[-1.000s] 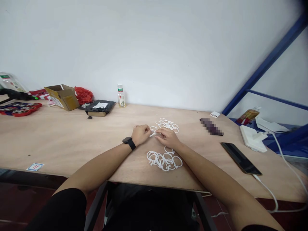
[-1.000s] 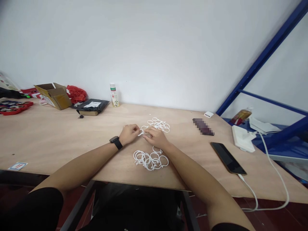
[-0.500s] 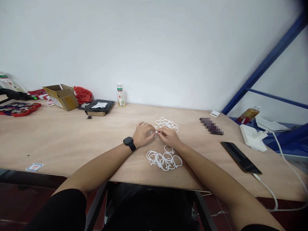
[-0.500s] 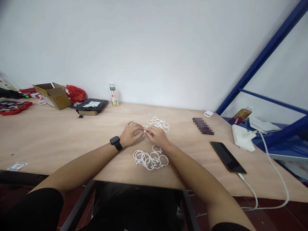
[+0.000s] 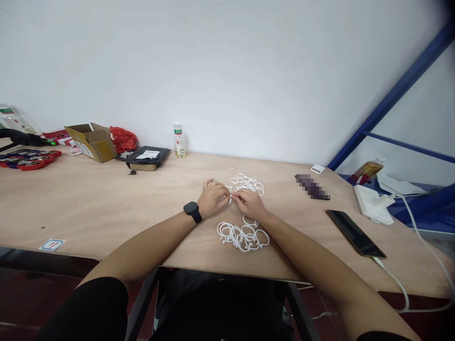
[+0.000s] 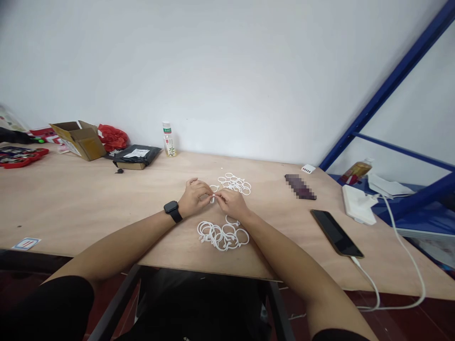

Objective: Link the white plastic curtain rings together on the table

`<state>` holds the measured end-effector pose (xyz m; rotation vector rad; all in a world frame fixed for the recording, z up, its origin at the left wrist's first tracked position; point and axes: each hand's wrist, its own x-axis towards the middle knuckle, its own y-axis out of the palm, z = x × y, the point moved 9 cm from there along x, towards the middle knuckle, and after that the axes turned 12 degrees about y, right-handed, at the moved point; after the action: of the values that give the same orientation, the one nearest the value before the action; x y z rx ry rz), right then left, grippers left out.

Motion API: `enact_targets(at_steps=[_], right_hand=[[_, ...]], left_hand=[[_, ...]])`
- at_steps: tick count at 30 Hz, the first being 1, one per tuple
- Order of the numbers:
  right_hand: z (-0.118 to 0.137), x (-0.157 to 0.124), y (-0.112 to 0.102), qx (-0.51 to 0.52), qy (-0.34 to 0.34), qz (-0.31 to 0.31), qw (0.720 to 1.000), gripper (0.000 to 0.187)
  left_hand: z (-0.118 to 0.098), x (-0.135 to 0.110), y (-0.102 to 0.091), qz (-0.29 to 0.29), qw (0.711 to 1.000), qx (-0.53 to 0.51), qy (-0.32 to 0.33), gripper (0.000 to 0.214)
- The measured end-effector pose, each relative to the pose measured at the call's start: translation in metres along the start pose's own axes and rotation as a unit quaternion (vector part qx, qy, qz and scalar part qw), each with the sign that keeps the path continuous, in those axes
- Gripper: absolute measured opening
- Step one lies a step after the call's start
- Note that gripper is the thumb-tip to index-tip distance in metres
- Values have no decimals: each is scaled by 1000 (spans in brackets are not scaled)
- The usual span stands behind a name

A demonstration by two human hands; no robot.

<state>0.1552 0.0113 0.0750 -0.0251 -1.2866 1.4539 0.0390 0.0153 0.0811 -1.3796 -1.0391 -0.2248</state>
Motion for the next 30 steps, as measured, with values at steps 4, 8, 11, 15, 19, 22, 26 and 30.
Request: enact_targets(at_steps=[4,8,11,15,19,22,26,30], right_hand=[[-11,4,-10,-16,28,-47,998,18],[-44,7,-26,-62,133,-109,983,22],[-64,7,-31,-71,193,-116,972,29],[-59,7,-26,-60,183,-98,976,24],[-48,8,-17,-59,160,-75,982,20],[-47,8,-17,-59,161,-74,982,19],[-52,8,-20,-44,176,-74,981,19],[-51,8,-17,-33,170,-52,984,18]], left_hand=[[8,-2,-5,-15,999,7,-33,19],[7,0,-2,21,998,-52,-8,28],[-13,1,10,98,984,-137,64,32],[-45,-2,28,191,956,-188,118,46],[-63,-10,45,280,929,-206,129,52],[-60,-11,47,291,930,-189,124,46],[-34,-8,43,249,957,-132,69,37],[-1,-11,40,212,974,-78,-11,26]])
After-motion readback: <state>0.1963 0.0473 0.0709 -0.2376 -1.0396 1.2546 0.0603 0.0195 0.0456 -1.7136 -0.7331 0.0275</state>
